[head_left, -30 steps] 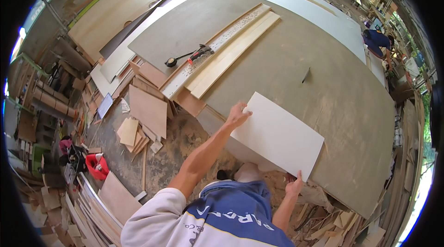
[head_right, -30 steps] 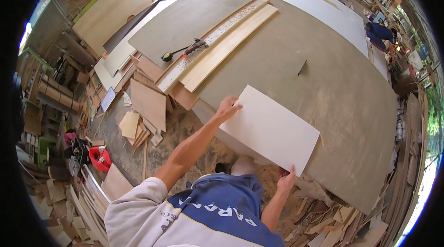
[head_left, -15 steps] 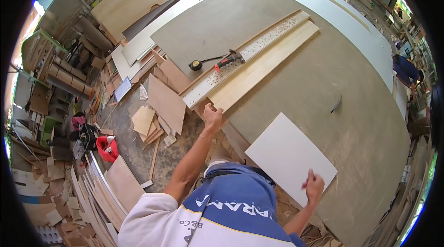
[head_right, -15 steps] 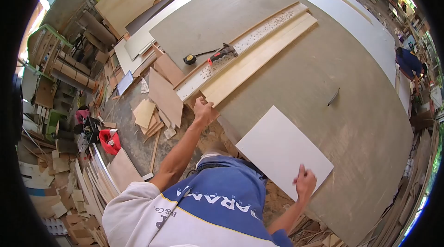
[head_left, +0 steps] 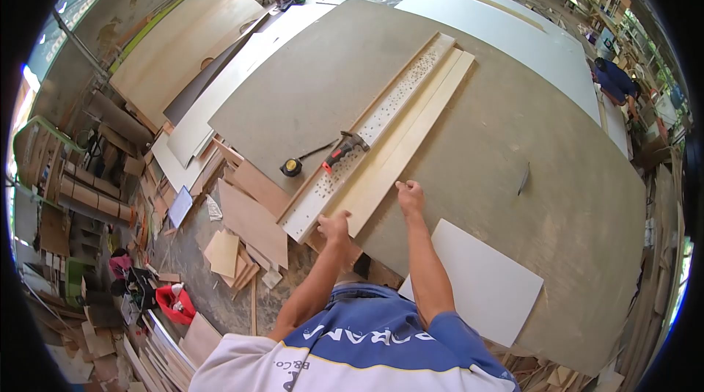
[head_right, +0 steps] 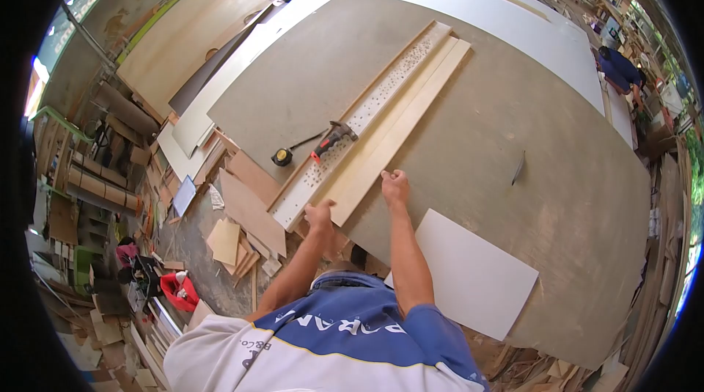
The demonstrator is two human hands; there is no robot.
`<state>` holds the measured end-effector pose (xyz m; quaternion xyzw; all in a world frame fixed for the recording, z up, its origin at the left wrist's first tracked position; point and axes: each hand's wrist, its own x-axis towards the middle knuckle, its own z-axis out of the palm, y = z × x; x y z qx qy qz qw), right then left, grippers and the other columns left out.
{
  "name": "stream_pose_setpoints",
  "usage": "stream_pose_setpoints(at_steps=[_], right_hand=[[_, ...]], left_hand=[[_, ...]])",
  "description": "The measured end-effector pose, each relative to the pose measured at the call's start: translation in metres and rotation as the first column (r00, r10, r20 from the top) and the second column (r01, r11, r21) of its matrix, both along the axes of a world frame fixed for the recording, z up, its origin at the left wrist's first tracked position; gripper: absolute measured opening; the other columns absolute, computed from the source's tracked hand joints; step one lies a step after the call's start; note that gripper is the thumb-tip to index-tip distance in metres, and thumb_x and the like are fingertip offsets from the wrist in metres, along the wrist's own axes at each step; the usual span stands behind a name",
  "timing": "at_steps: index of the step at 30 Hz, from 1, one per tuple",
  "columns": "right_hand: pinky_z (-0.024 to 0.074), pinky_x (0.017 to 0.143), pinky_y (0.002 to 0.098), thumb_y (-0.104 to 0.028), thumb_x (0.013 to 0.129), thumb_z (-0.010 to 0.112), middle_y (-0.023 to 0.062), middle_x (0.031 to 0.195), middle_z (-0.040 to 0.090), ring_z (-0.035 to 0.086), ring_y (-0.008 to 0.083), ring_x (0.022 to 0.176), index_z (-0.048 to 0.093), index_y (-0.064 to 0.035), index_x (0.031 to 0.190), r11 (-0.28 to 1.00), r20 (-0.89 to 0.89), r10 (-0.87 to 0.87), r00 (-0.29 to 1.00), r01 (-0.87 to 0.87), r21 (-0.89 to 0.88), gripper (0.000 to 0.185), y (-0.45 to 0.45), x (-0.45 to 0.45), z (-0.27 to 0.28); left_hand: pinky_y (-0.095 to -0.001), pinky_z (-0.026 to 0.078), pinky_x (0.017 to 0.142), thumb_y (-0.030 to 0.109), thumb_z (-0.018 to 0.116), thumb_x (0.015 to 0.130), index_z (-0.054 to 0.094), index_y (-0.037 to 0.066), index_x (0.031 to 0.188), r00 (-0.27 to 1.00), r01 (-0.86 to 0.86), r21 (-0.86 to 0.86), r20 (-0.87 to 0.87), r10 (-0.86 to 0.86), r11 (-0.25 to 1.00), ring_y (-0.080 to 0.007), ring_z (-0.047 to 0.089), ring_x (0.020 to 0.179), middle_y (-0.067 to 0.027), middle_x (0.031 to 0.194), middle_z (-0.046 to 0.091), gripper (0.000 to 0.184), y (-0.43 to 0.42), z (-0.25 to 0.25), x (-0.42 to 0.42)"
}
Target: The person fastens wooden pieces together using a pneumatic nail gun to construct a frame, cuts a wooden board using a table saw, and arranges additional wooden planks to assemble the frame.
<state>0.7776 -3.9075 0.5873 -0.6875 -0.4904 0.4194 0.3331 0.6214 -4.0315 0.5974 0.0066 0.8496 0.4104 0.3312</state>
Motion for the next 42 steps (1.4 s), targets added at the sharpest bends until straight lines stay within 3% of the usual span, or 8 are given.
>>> stream_pose_setpoints(at_steps=[4, 11, 16, 20, 26, 30, 35, 42], right_hand=[[0.043, 0.104, 0.0465, -0.04, 0.078, 0.066, 0.0262, 0.123, 0.061, 0.058, 0.0391, 0.118, 0.056, 0.0078, 0.121, 0.975, 0.209, -0.169, 0.963, 0.195, -0.111, 0.065, 0.031, -0.06, -0.02], [0.0437, 0.104, 0.0459, -0.041, 0.074, 0.07, 0.028, 0.126, 0.059, 0.056, 0.0403, 0.121, 0.056, 0.0068, 0.122, 0.864, 0.286, -0.333, 0.899, 0.412, -0.29, 0.069, 0.038, -0.074, 0.005], [0.0446, 0.103, 0.0498, -0.042, 0.075, 0.069, 0.0296, 0.128, 0.053, 0.053, 0.042, 0.121, 0.055, 0.0029, 0.121, 0.928, 0.169, -0.165, 0.972, 0.211, -0.307, 0.066, 0.045, -0.062, 0.0], [0.0507, 0.095, 0.0462, -0.037, 0.07, 0.077, 0.0289, 0.113, 0.065, 0.064, 0.0409, 0.106, 0.06, 0.0079, 0.116, 0.943, 0.326, -0.253, 0.911, 0.307, -0.125, 0.066, 0.043, -0.073, -0.007], [0.0558, 0.065, 0.0377, -0.018, 0.064, 0.086, 0.0204, 0.092, 0.066, 0.066, 0.0248, 0.078, 0.06, 0.017, 0.095, 0.948, -0.558, -0.317, 0.767, 0.242, -0.207, 0.054, 0.043, -0.071, 0.006], [0.0569, 0.068, 0.0385, -0.012, 0.065, 0.084, 0.0175, 0.088, 0.067, 0.067, 0.0264, 0.077, 0.063, 0.0158, 0.093, 0.939, -0.585, -0.342, 0.735, 0.293, -0.18, 0.045, 0.049, -0.069, -0.013], [0.0585, 0.07, 0.0387, -0.003, 0.066, 0.082, 0.0137, 0.088, 0.069, 0.069, 0.0285, 0.076, 0.068, 0.0114, 0.09, 0.953, -0.834, -0.244, 0.494, -0.037, -0.301, 0.031, 0.056, -0.071, 0.002], [0.0567, 0.069, 0.0453, -0.001, 0.063, 0.083, 0.0212, 0.085, 0.069, 0.069, 0.0298, 0.077, 0.068, 0.0135, 0.081, 0.953, -0.583, -0.27, 0.766, 0.129, -0.272, 0.028, 0.062, -0.071, 0.001]], left_hand=[[-0.0516, 0.013, 0.12, 0.031, 0.087, 0.061, 0.024, 0.001, 0.151, 0.806, 0.421, -0.085, -0.421, -0.416, 0.903, -0.0502, 0.016, 0.14, -0.035, 0.149, 0.015, 0.114, -0.028, 0.027, 0.025], [-0.0501, 0.028, 0.111, 0.026, 0.09, 0.059, 0.023, -0.004, 0.149, 0.643, 0.564, -0.198, -0.505, -0.576, 0.802, -0.0446, 0.029, 0.129, -0.0283, 0.134, 0.027, 0.116, -0.042, 0.02, 0.018], [-0.0476, 0.033, 0.105, 0.029, 0.089, 0.06, 0.027, -0.009, 0.146, 0.666, 0.603, -0.109, -0.476, -0.575, 0.79, -0.04, 0.034, 0.12, -0.0237, 0.124, 0.031, 0.112, -0.049, 0.018, 0.009], [-0.0458, 0.035, 0.104, 0.033, 0.089, 0.062, 0.036, -0.011, 0.14, 0.65, 0.671, -0.065, -0.428, -0.628, 0.739, -0.0375, 0.035, 0.12, -0.0219, 0.123, 0.032, 0.104, -0.049, 0.021, -0.002], [-0.0441, 0.042, 0.1, 0.046, 0.09, 0.063, 0.049, -0.011, 0.13, 0.72, 0.663, 0.157, -0.401, -0.566, 0.732, -0.0359, 0.041, 0.116, -0.0194, 0.121, 0.035, 0.096, -0.06, 0.017, -0.017], [-0.0443, 0.043, 0.1, 0.048, 0.089, 0.064, 0.05, -0.009, 0.131, 0.696, 0.68, 0.144, -0.434, -0.572, 0.719, -0.0359, 0.043, 0.117, -0.0202, 0.122, 0.036, 0.096, -0.064, 0.011, -0.022], [-0.0455, 0.042, 0.102, 0.045, 0.088, 0.067, 0.046, -0.006, 0.137, 0.531, 0.763, -0.029, -0.541, -0.652, 0.645, -0.0372, 0.044, 0.122, -0.0224, 0.128, 0.041, 0.097, -0.067, 0.028, -0.029], [-0.048, 0.041, 0.103, 0.045, 0.086, 0.067, 0.048, -0.003, 0.128, 0.543, 0.83, 0.214, -0.522, -0.658, 0.515, -0.039, 0.046, 0.121, -0.0217, 0.122, 0.046, 0.086, -0.062, 0.008, -0.05]])
